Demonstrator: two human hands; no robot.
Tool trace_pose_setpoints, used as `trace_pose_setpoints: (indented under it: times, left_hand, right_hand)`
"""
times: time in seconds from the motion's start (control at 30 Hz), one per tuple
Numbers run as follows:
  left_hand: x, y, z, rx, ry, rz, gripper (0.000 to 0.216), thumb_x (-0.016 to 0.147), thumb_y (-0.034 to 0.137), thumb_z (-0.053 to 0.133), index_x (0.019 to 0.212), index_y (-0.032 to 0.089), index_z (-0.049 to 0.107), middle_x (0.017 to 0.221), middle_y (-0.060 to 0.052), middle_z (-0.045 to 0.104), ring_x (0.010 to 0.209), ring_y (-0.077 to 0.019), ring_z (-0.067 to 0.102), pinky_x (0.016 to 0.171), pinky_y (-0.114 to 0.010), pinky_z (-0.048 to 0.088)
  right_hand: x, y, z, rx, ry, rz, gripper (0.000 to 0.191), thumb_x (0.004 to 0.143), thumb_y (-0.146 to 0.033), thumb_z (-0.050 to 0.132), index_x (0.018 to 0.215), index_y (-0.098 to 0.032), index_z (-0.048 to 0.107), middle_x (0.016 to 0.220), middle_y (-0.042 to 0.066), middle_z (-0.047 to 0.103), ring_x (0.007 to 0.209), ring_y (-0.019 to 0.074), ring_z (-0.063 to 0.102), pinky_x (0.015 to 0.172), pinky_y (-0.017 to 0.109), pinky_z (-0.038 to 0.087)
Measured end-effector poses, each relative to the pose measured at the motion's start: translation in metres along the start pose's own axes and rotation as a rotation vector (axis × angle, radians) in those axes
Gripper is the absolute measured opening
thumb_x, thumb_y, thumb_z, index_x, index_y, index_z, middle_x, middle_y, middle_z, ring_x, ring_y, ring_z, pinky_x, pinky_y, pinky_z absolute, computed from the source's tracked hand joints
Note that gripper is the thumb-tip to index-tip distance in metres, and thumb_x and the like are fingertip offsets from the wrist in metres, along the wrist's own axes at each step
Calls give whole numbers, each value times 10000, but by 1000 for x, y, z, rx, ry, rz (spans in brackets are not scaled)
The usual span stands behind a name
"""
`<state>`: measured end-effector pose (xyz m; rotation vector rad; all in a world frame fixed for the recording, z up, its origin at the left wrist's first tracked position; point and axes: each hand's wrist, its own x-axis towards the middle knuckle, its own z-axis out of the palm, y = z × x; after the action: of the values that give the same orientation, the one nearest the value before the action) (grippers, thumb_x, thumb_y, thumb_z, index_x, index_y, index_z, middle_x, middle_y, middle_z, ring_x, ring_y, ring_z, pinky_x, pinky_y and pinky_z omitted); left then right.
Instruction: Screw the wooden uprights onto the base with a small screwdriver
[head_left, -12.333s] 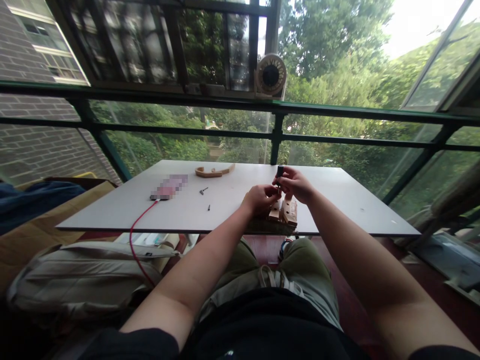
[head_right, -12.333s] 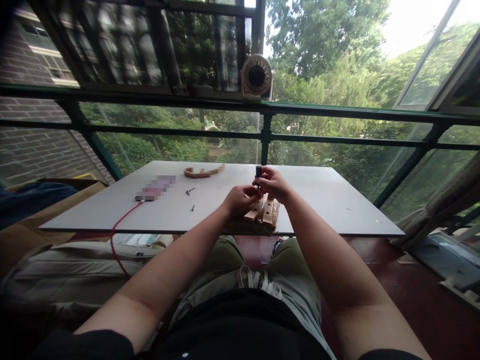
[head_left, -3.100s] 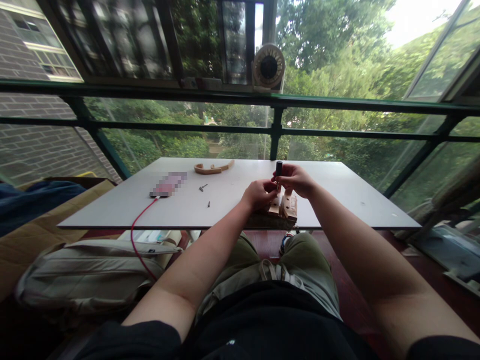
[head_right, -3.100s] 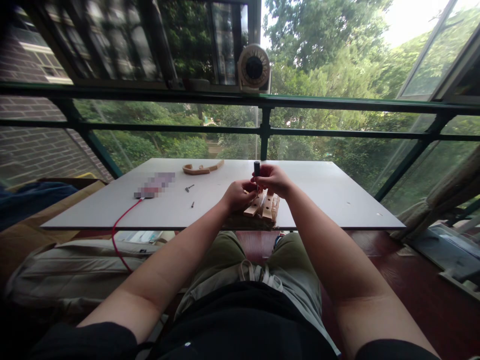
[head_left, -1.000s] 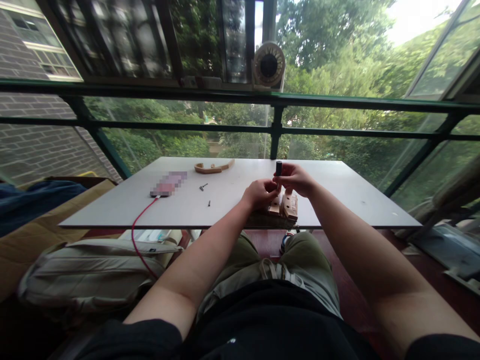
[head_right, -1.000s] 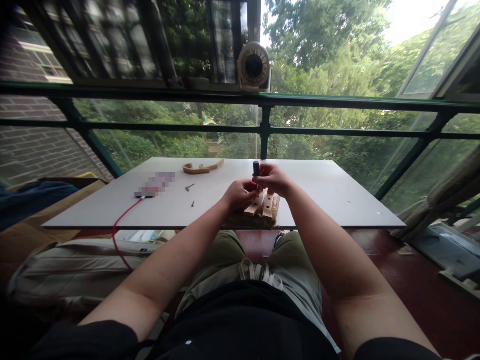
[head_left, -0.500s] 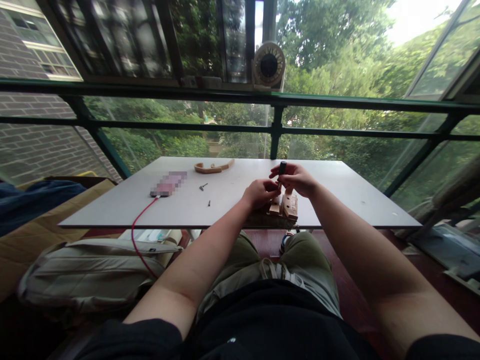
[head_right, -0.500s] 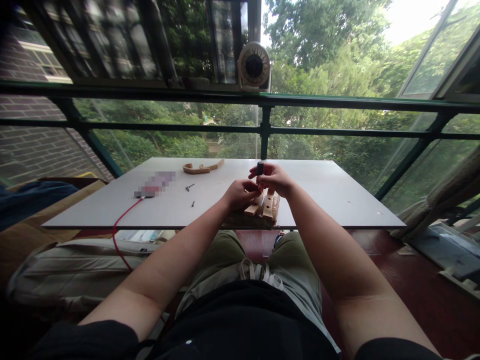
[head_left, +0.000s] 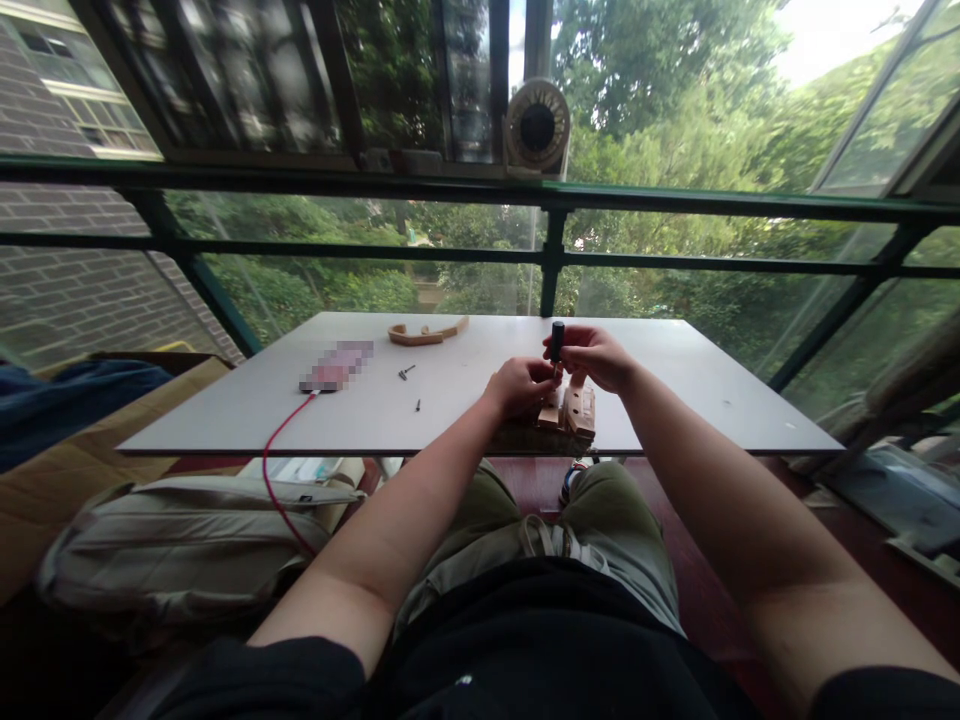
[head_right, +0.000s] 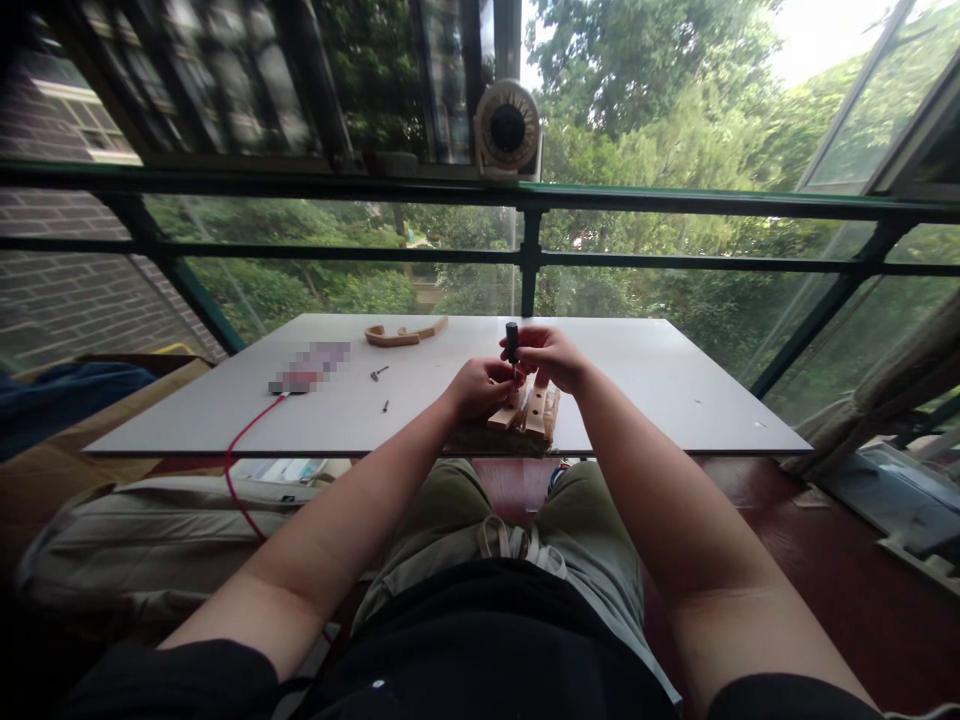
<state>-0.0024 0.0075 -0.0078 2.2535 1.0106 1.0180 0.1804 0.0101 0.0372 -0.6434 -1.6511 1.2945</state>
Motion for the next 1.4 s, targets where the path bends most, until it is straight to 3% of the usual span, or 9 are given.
trace_pose_setpoints:
  times: [0.27, 0.57, 0.7, 0.93, 1.2, 1.4]
  left_hand:
    - [-1, 2, 0, 26, 1, -3, 360, 823, 466, 585, 849, 144, 745, 696, -26, 695, 617, -128, 577, 589, -224, 409]
    - [-1, 2, 1, -92, 112, -11, 409, 793, 515, 643, 916, 133, 724, 838, -76, 743, 731, -165, 661, 653, -239, 472]
    - [0, 0, 2, -122, 99, 10, 397, 801, 496, 647, 922, 126, 729, 852, -85, 748, 748, -173, 672, 686, -254, 490]
    - [1, -2, 2, -156, 69, 42, 351, 825, 443, 634, 946, 132, 740, 883, -76, 757, 777, -174, 679, 704, -255, 489]
    - [0, 0, 2, -118, 51, 56, 371, 840, 456, 609, 955, 131, 746, 858, -66, 755, 750, -166, 669, 668, -243, 471]
    - [0, -1, 3, -93, 75, 39, 321, 816, 424, 643, 938, 140, 729, 866, -65, 752, 751, -161, 672, 661, -236, 478]
  right_hand:
    - [3, 3, 2, -57, 66, -12, 316, 630, -293, 800, 858, -164, 623, 813, 39, 699, 563, 99, 561, 518, 239, 423]
    - [1, 3, 4, -144, 98, -14, 368, 628, -344, 827, 785, -197, 528, 636, -23, 617, 528, 118, 560, 446, 224, 422]
    - [1, 4, 3, -163, 116, 6, 360, 625, -337, 824, 828, -202, 559, 667, -20, 624, 514, 110, 543, 407, 211, 399]
    - [1, 0, 3, -65, 57, -12, 398, 617, -272, 789, 978, -151, 670, 888, 64, 707, 619, 121, 599, 565, 265, 485]
    - [1, 1, 5, -74, 74, 1, 379, 599, -306, 815, 906, -146, 662, 806, 56, 705, 585, 118, 584, 542, 261, 462]
    - [-2, -4, 11, -136, 107, 10, 384, 600, -325, 830, 835, -177, 566, 607, -26, 597, 510, 113, 545, 417, 214, 398]
